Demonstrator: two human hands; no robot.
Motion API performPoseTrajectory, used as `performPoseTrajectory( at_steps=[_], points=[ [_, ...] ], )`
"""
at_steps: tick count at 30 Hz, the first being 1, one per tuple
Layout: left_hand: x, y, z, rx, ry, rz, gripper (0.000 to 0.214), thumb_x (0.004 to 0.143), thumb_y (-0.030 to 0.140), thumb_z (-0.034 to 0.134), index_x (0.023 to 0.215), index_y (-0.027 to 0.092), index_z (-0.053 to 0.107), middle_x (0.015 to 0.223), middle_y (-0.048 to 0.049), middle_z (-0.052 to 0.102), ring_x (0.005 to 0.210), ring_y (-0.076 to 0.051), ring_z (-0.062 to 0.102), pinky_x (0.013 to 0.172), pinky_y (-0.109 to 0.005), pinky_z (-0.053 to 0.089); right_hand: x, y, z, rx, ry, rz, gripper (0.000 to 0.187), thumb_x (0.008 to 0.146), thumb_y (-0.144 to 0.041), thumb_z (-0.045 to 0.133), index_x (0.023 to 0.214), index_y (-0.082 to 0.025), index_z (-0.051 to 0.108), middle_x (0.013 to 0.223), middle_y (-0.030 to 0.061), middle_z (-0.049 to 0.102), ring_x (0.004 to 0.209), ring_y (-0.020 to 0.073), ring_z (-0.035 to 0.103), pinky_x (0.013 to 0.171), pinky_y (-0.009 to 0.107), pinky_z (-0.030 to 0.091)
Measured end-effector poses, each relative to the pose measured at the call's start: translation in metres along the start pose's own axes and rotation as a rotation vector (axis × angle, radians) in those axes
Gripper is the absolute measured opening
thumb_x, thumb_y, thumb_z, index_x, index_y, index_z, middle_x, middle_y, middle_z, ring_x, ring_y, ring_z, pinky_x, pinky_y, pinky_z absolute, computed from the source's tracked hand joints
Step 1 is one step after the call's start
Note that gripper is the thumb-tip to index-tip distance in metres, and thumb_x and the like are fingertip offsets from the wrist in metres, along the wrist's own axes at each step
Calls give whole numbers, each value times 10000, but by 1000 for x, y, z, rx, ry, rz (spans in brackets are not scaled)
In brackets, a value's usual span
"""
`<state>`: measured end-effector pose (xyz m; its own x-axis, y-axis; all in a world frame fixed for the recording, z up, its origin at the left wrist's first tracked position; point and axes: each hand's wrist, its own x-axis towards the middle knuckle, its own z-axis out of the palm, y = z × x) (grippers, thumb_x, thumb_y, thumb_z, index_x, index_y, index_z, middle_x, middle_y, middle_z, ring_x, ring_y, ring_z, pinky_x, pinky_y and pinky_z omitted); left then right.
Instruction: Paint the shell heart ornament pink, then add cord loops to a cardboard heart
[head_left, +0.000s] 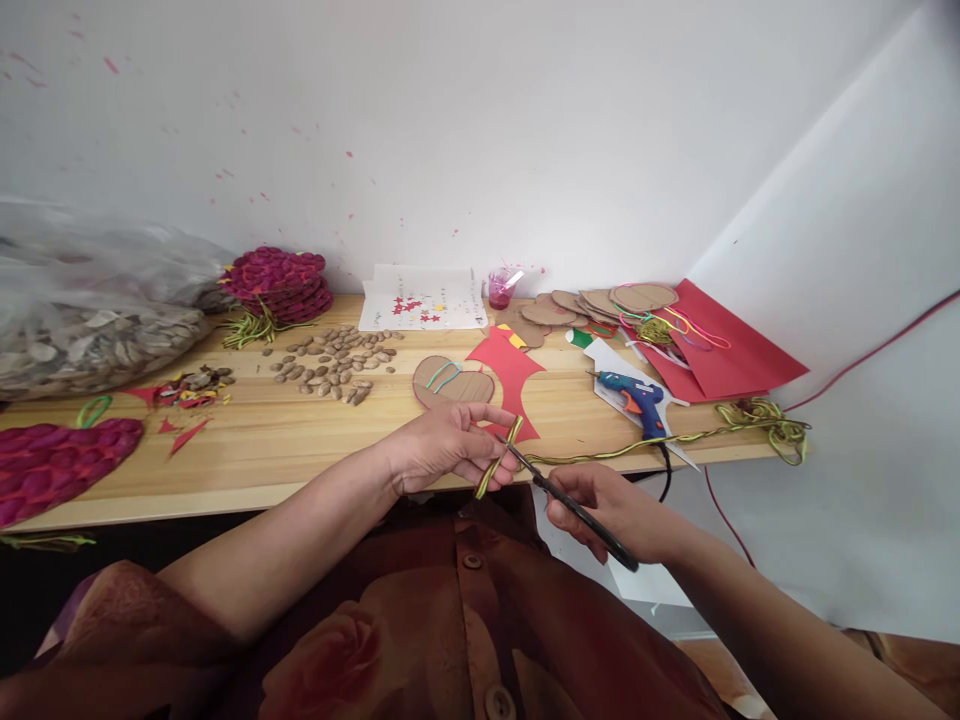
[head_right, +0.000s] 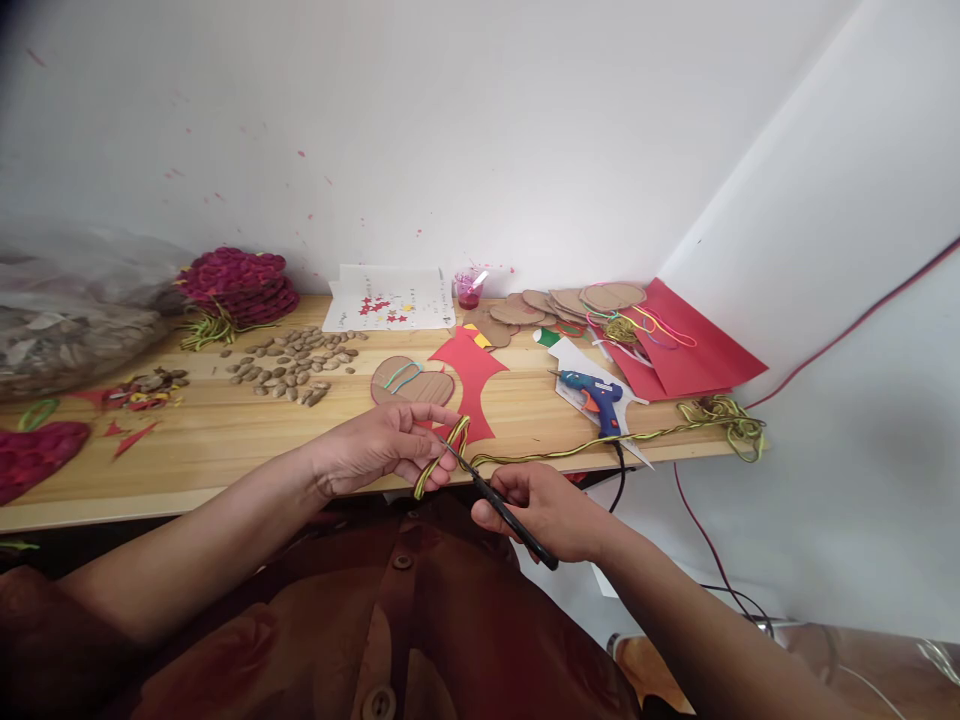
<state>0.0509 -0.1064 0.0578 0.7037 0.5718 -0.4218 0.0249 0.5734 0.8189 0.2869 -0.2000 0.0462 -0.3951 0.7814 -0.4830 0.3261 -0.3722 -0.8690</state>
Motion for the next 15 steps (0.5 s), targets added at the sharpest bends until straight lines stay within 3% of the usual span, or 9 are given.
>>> performPoseTrajectory(
  at_steps=[15],
  points=[
    [-2,2,0,-23,3,-20,622,657,285,918,1168,157,586,836,-72,767,704,-187,719,697,-319,518,2,5,-2,35,40,36,514,776,-660,760,762,-206,519,520,-102,475,363,41,407,359,171,359]
  ],
)
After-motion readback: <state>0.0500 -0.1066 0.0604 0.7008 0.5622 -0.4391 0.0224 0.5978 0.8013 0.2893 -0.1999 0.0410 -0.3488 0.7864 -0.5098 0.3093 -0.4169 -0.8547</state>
